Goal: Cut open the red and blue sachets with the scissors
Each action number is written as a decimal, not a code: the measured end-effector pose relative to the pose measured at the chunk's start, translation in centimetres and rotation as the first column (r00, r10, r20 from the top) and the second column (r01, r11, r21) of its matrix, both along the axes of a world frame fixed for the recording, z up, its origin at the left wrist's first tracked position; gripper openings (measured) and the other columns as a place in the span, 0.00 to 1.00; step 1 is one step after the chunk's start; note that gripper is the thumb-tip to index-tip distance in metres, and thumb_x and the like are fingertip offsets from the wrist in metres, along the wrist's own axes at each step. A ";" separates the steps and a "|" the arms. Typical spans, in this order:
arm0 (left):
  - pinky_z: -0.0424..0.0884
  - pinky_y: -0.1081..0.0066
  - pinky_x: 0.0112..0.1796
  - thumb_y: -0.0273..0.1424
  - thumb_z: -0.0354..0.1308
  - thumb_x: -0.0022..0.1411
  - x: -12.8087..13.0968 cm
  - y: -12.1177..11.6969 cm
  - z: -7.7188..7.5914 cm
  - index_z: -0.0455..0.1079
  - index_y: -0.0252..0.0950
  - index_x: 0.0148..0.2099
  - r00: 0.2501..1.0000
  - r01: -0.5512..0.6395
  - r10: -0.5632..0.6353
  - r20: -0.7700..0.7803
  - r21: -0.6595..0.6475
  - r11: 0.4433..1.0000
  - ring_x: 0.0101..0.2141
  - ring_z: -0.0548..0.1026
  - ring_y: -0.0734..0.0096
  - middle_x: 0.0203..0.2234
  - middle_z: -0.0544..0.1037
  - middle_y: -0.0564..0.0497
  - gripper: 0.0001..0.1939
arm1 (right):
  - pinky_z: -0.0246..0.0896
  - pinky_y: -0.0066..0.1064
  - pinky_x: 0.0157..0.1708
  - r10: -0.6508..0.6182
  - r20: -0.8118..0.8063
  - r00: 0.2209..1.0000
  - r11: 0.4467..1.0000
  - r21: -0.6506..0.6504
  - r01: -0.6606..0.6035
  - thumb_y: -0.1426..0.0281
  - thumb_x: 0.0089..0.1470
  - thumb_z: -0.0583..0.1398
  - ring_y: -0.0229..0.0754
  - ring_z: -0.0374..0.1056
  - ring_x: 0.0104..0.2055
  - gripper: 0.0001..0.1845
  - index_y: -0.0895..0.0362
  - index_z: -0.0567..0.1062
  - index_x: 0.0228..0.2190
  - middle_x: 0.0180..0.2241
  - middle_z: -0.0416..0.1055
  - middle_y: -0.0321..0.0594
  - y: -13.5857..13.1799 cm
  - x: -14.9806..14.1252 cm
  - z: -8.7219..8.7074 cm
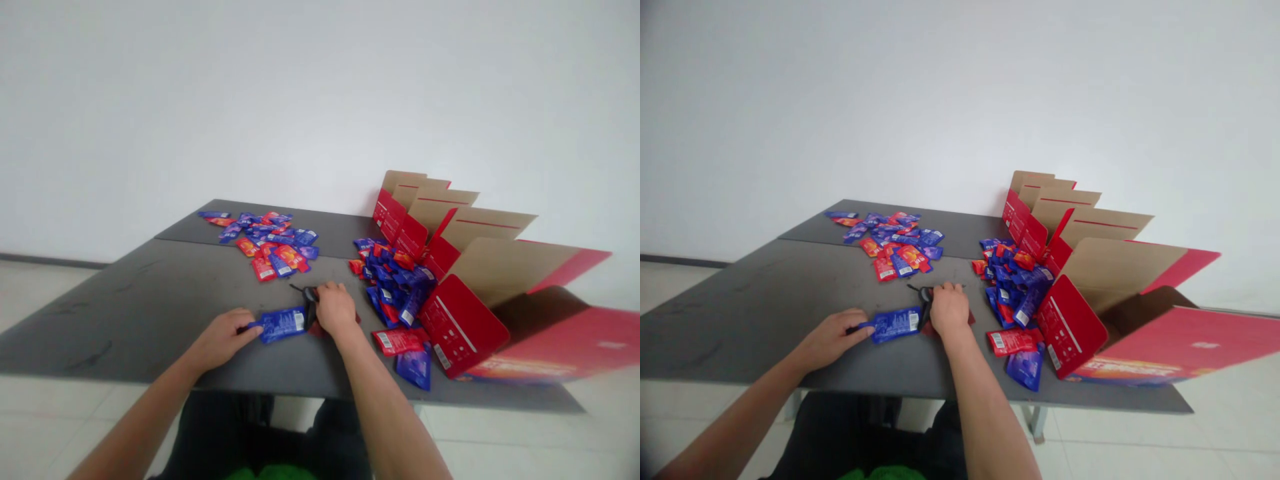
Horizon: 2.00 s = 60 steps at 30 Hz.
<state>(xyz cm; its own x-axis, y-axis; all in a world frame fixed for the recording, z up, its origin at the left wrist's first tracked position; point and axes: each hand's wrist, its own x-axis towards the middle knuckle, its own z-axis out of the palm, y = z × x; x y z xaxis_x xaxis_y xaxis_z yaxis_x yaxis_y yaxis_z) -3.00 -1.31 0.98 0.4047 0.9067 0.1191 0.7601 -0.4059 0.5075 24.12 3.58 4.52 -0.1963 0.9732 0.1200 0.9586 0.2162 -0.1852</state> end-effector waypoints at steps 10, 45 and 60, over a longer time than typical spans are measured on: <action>0.69 0.68 0.42 0.45 0.52 0.72 0.0 0.1 0.0 0.76 0.40 0.33 1.000 -0.006 0.006 0.002 0.009 1.000 0.38 0.76 0.62 0.32 0.80 0.50 0.20 | 0.60 0.35 0.49 0.279 -0.036 0.960 0.959 0.060 -0.277 0.70 0.65 0.56 0.47 0.65 0.49 0.10 0.53 0.78 0.42 0.46 0.75 0.42 -3.1 -2.9 -1.2; 0.68 0.68 0.38 0.46 0.51 0.72 0.0 0.0 0.1 0.72 0.39 0.31 1.000 -0.003 0.003 0.000 0.005 1.000 0.34 0.75 0.64 0.29 0.76 0.51 0.22 | 0.61 0.37 0.46 -0.077 -0.057 0.995 0.997 0.011 0.078 0.70 0.66 0.55 0.49 0.65 0.49 0.11 0.55 0.78 0.44 0.48 0.74 0.45 -2.2 0.2 -0.2; 0.67 0.68 0.38 0.47 0.50 0.72 0.0 0.1 0.0 0.71 0.38 0.30 1.000 -0.006 0.006 -0.015 -0.004 1.000 0.34 0.74 0.64 0.29 0.75 0.51 0.23 | 0.61 0.37 0.48 -0.077 -0.044 0.996 0.997 0.008 0.077 0.71 0.67 0.55 0.48 0.65 0.49 0.12 0.55 0.78 0.44 0.48 0.74 0.46 -1.9 1.3 -0.3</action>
<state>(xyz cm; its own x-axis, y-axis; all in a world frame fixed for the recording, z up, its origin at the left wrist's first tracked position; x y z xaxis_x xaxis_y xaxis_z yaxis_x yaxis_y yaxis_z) -2.97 -1.24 0.96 0.4007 0.9096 0.1097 0.7701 -0.3992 0.4977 25.46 1.64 4.24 -0.1155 0.9839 0.1361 0.9635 0.1443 -0.2253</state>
